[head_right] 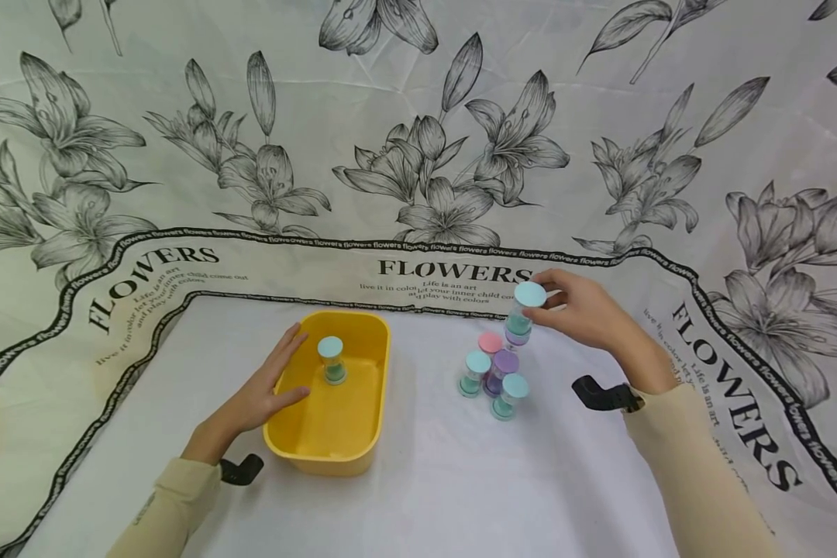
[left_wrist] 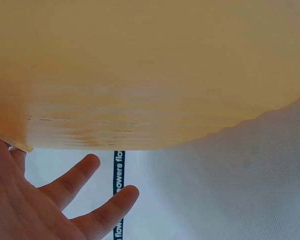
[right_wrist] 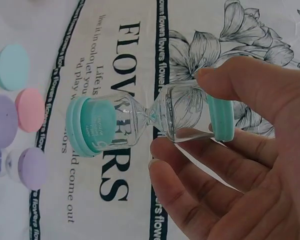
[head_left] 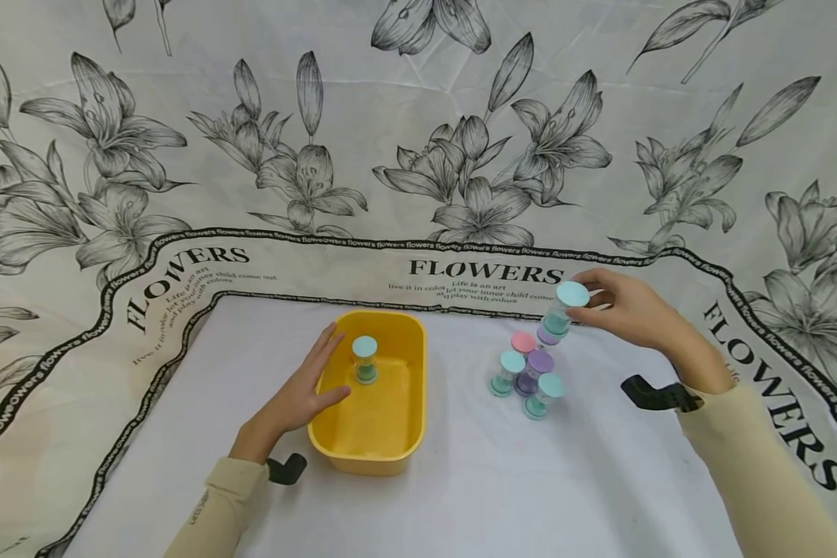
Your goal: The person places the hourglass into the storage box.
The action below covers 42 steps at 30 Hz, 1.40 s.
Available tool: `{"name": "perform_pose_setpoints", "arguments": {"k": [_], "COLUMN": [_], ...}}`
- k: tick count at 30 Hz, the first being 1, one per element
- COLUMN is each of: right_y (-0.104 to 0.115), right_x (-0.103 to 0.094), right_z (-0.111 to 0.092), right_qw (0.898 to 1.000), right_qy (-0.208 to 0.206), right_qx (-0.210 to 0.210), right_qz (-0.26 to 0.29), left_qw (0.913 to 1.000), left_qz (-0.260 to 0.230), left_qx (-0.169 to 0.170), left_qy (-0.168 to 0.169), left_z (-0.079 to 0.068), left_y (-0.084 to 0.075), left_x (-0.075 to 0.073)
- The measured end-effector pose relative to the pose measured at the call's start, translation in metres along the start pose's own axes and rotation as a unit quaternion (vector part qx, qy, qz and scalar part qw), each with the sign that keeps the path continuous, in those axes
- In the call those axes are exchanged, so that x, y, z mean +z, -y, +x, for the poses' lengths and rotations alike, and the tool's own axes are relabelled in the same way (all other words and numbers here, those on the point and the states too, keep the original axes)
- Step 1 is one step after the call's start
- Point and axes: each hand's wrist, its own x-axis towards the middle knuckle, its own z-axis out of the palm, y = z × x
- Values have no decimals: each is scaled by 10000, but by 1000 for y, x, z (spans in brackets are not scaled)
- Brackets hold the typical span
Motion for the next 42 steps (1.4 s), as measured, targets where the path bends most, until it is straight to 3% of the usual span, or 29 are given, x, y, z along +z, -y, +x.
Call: {"name": "perform_pose_setpoints", "arguments": {"k": [10, 20, 35, 42], "right_y": [38, 71, 125, 142], "right_x": [2, 18, 51, 66], "right_z": [18, 38, 66, 74], "right_qw": [9981, 9927, 9736, 9669], "right_qy": [255, 495, 1006, 1270], "right_qx": [-555, -1062, -1846, -1969], "right_qz": [20, 276, 891, 1015], "left_qw": [10000, 10000, 10000, 9999], "left_qz": [28, 1, -62, -107], "left_qx": [-75, -46, -60, -57], "left_qy": [-16, -10, -10, -13], "left_z": [1, 2, 1, 0], "left_y": [-4, -4, -4, -4], "left_x": [-1, 0, -1, -1]}}
